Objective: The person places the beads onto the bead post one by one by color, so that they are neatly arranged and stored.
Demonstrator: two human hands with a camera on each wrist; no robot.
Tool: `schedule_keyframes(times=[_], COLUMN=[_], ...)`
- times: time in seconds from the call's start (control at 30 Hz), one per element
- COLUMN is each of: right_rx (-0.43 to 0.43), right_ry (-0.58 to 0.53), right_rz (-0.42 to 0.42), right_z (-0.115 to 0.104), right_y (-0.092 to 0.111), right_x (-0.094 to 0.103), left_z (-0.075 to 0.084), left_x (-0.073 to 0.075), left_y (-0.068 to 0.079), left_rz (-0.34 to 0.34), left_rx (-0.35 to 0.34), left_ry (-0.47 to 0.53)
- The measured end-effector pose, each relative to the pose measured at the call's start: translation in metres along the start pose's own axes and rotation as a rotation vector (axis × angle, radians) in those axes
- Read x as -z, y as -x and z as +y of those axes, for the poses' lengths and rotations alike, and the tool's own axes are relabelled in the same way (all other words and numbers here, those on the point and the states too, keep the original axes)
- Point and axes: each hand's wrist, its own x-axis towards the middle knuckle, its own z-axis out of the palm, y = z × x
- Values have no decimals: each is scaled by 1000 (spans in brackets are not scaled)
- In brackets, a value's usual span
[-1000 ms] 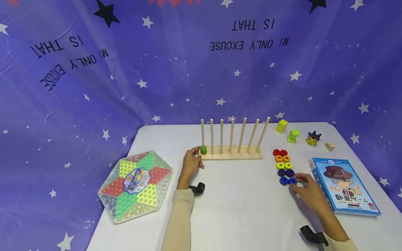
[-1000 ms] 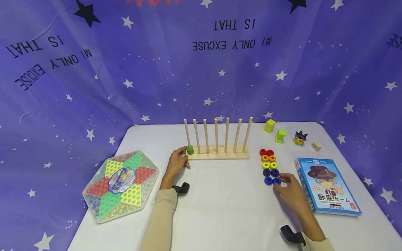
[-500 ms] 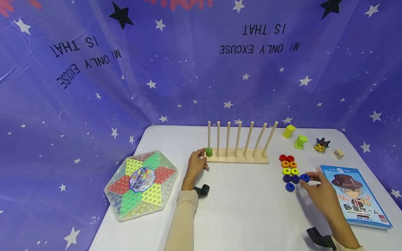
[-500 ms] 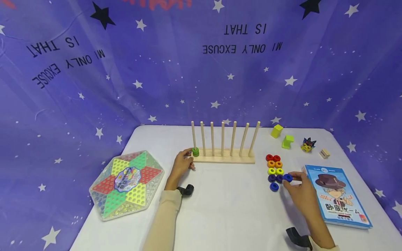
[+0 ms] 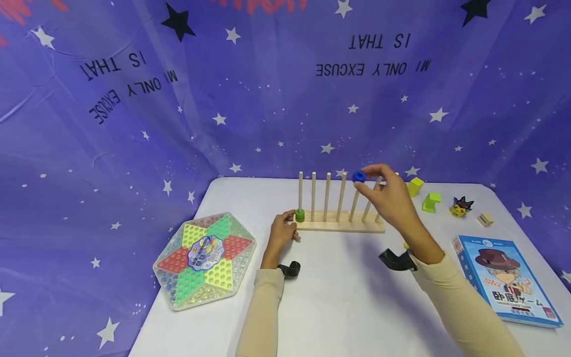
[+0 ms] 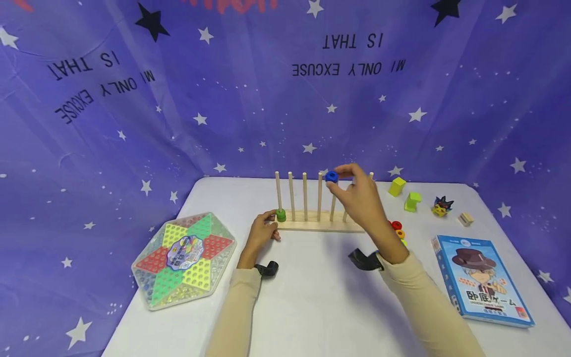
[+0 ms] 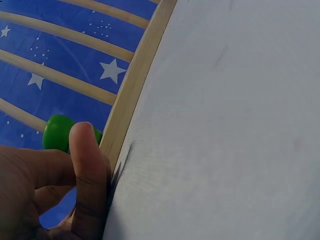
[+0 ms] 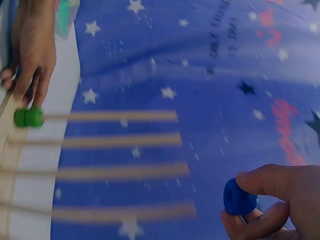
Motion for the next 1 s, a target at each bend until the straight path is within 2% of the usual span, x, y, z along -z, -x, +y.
schedule_keyframes(times=[0.17,0.37,0.6,0.8,0.9,1.0], right_rx=[31,24,20,30,48,69], right_ry=[11,29,76,91,92,69], right_rz=[-72,-115,-116,-151,-139,-95], right_z=[-22,-30,-32,-34,-34,-34], right_y=[-30,-44,-51,-51,-48,-44], right_x=[-38,-59,-65,-69,-65,-50], left_z=[0,-1,3,0,-1,1], left_x=[-5,-8,-6,-3,-2,2], left_y=[4,6,4,3,3,1], left_rz=[-15,-16,-7,1,5,7], left_rx=[-4,-5,-11,-10,-7,-10], left_ry=[1,-2,-21,-16,-15,-23])
